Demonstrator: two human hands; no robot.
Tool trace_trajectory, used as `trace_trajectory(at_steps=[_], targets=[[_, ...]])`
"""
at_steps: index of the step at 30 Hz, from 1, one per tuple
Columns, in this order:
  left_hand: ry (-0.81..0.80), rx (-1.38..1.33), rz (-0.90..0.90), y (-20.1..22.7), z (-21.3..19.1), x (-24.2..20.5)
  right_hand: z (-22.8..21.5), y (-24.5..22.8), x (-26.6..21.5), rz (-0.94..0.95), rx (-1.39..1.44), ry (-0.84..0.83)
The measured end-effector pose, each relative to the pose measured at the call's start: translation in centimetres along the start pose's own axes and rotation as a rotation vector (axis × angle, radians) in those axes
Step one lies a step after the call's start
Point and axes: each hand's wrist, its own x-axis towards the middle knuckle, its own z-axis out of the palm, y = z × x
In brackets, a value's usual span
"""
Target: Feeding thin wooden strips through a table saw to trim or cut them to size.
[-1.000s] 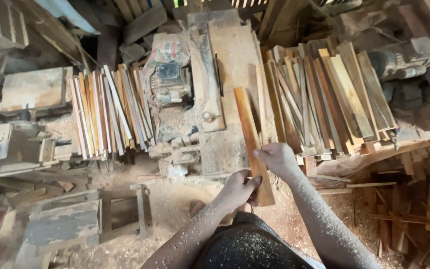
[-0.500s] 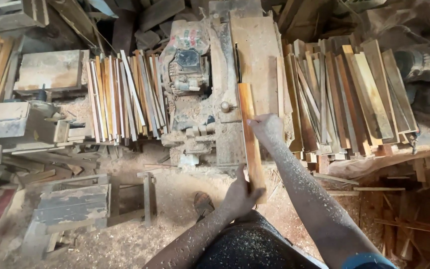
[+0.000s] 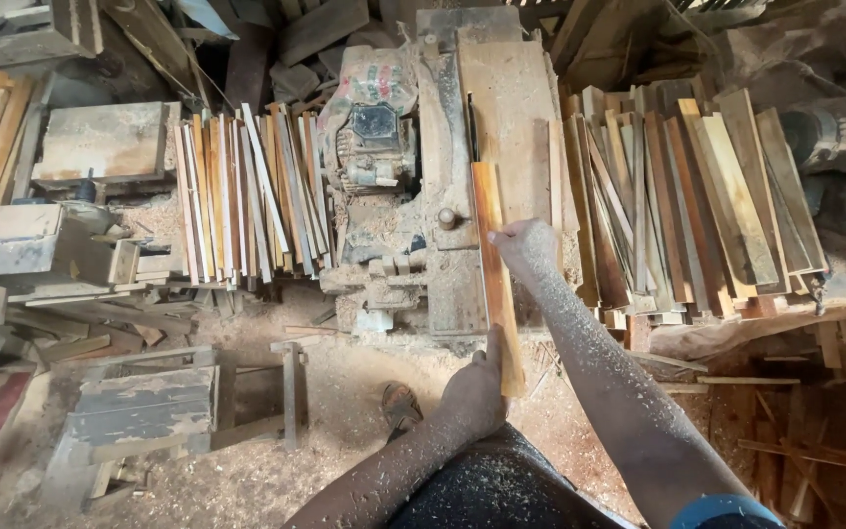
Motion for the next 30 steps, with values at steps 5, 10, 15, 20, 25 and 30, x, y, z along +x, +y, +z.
trace_trajectory(at_steps=[5,10,15,20,25,30], targets=[[0.003,0.041,-0.031,0.3,-0.8,0.8,-1.2,-3.0,0.5,0.185,-0.061,-0.018],[0.050,0.142,0.094,-0.4,-1.6,1.5,0.6,-0.6,2.6,0.089,-0.102,0.042],[0.049,0.131,0.133,0.0,-3.4,2.3,2.0,0.6,5.0,0.195,-0.198,0.041],[0.062,0.178,0.131,-0.8,-3.6,4.7,3.2,3.8,7.1,0.146,-0.201,0.060],[0.058,0.175,0.103,0.8,-6.5,3.5,1.1,2.9,1.4,0.062,-0.312,0.023],[0.071,0.228,0.105,0.5,-6.5,5.7,1.2,4.6,-0.6,0.171,-0.257,0.016]])
